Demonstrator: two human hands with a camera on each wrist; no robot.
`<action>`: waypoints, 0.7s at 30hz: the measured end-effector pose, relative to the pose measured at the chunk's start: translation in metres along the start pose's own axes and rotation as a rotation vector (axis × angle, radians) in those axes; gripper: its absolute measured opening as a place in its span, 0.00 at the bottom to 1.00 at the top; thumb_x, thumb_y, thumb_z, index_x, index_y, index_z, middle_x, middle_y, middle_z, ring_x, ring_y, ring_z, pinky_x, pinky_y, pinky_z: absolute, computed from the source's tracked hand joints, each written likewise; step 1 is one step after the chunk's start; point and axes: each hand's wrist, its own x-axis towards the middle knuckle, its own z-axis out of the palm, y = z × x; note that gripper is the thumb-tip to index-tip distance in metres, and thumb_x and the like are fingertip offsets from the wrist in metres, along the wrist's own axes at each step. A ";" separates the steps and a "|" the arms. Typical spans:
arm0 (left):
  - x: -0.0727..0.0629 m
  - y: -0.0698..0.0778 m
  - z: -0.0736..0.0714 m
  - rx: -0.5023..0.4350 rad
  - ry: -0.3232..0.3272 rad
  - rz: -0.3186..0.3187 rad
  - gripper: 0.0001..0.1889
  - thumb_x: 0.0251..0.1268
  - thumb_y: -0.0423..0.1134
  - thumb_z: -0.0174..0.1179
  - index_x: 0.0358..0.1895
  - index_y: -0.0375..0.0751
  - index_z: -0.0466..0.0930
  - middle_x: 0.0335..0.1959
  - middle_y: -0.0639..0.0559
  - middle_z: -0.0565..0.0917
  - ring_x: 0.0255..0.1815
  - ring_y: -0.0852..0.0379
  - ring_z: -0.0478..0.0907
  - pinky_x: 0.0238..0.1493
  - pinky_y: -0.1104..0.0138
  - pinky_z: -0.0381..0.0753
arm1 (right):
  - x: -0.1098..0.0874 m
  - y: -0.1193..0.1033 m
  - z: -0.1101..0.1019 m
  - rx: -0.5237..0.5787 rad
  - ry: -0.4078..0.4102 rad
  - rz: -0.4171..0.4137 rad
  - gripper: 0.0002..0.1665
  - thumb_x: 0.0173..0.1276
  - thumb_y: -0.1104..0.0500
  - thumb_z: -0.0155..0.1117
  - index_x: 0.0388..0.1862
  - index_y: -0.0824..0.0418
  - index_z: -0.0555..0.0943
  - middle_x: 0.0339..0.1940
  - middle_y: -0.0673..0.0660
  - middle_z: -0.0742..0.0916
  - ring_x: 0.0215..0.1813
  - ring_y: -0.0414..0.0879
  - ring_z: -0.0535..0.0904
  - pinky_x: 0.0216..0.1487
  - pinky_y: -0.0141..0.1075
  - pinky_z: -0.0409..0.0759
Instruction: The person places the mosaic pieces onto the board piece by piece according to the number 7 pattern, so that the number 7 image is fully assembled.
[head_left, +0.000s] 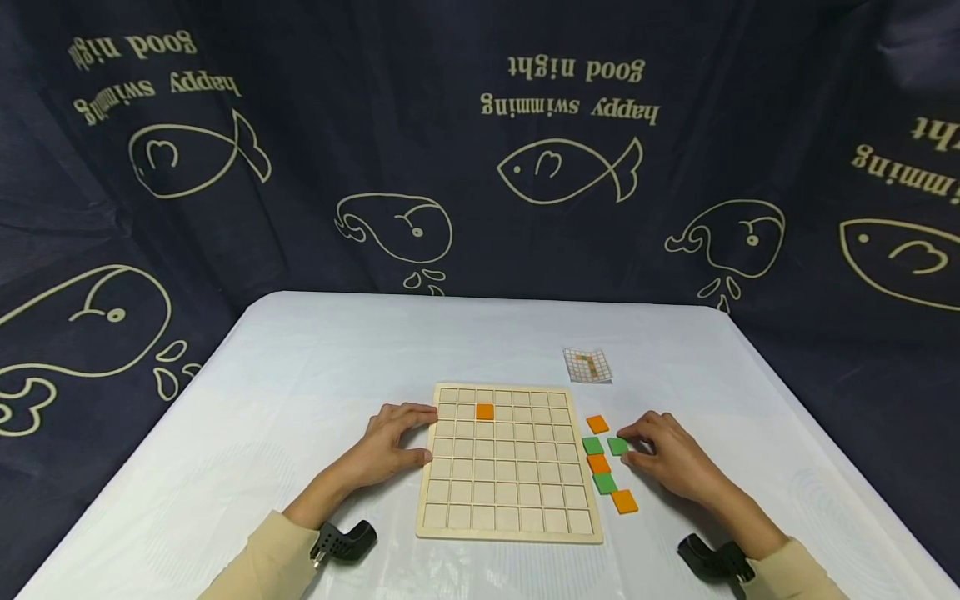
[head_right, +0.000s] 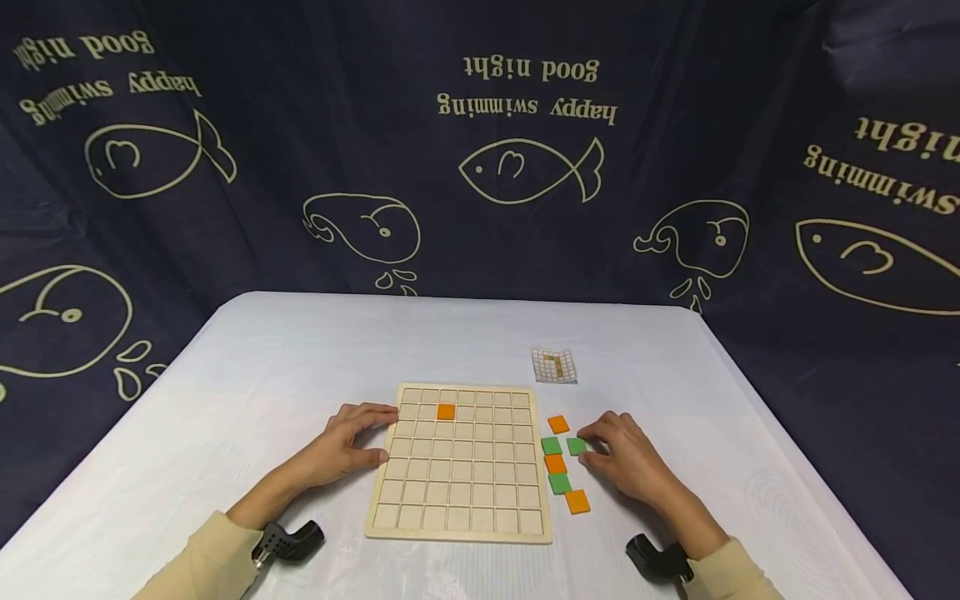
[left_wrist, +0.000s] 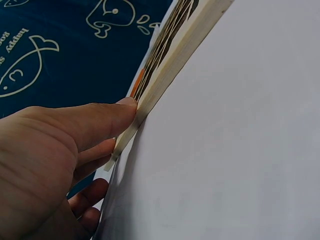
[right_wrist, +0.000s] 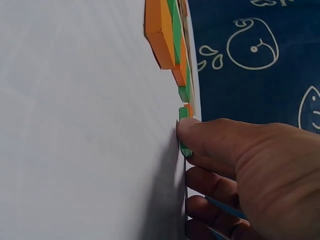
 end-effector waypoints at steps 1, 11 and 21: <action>0.000 0.000 0.000 -0.002 0.000 -0.001 0.28 0.53 0.41 0.68 0.60 0.43 0.75 0.65 0.52 0.72 0.57 0.53 0.62 0.54 0.56 0.54 | 0.000 0.000 0.000 0.001 0.001 0.004 0.15 0.54 0.57 0.72 0.42 0.55 0.85 0.36 0.46 0.81 0.42 0.41 0.69 0.42 0.38 0.69; 0.000 -0.001 0.000 0.014 0.004 0.007 0.28 0.53 0.41 0.67 0.60 0.42 0.75 0.65 0.51 0.72 0.58 0.52 0.62 0.55 0.55 0.54 | -0.001 0.001 0.003 0.020 0.003 0.039 0.13 0.54 0.58 0.71 0.41 0.55 0.85 0.36 0.46 0.80 0.43 0.42 0.68 0.43 0.40 0.69; 0.000 -0.001 0.001 0.022 0.007 0.009 0.28 0.53 0.41 0.67 0.60 0.43 0.75 0.65 0.52 0.72 0.56 0.53 0.62 0.53 0.58 0.55 | -0.002 0.002 0.004 0.037 0.017 0.041 0.12 0.55 0.59 0.71 0.40 0.54 0.85 0.36 0.46 0.79 0.44 0.42 0.69 0.44 0.41 0.70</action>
